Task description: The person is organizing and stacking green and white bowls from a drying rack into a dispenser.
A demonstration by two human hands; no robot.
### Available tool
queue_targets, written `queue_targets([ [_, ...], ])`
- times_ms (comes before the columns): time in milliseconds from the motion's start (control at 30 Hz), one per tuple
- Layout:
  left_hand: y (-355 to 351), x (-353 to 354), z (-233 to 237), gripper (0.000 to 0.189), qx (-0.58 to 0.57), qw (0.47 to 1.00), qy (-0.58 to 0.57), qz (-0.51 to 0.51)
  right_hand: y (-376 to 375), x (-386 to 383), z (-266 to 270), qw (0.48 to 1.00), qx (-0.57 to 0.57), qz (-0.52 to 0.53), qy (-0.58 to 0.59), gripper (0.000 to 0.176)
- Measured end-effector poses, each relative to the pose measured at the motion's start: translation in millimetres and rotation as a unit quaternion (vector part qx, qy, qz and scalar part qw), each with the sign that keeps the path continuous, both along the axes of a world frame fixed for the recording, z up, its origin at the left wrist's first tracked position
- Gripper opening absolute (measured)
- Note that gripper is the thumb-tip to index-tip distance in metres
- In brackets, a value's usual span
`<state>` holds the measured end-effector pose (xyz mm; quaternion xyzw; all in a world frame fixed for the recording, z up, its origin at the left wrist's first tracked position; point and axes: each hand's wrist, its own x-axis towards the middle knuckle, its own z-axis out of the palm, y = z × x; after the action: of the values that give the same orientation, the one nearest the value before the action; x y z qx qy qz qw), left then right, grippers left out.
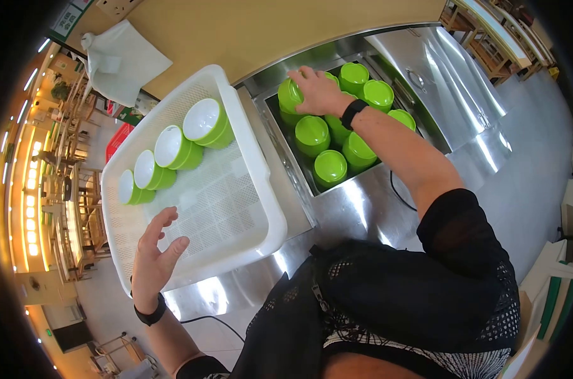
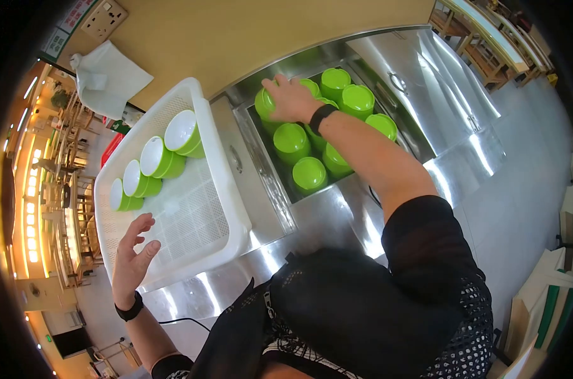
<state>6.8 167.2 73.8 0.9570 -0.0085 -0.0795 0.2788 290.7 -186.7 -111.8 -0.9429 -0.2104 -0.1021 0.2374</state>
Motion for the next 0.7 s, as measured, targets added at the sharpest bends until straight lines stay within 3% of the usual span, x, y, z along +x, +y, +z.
queue_targets([
  [167,5,9,-2,0.061,0.005,1.000,0.023,-0.006,23,23,-16,0.988,-0.134,0.036,0.061,0.084],
  [333,16,20,2,0.058,0.007,1.000,0.018,-0.002,40,40,-35,0.980,-0.171,0.052,0.087,0.080],
  [533,22,64,1,0.059,0.030,0.998,0.021,-0.045,50,48,-44,0.965,-0.212,0.048,0.149,0.090],
  [700,25,128,-27,0.065,0.048,0.993,-0.065,-0.086,46,36,-41,0.968,-0.214,0.043,0.128,0.097],
])
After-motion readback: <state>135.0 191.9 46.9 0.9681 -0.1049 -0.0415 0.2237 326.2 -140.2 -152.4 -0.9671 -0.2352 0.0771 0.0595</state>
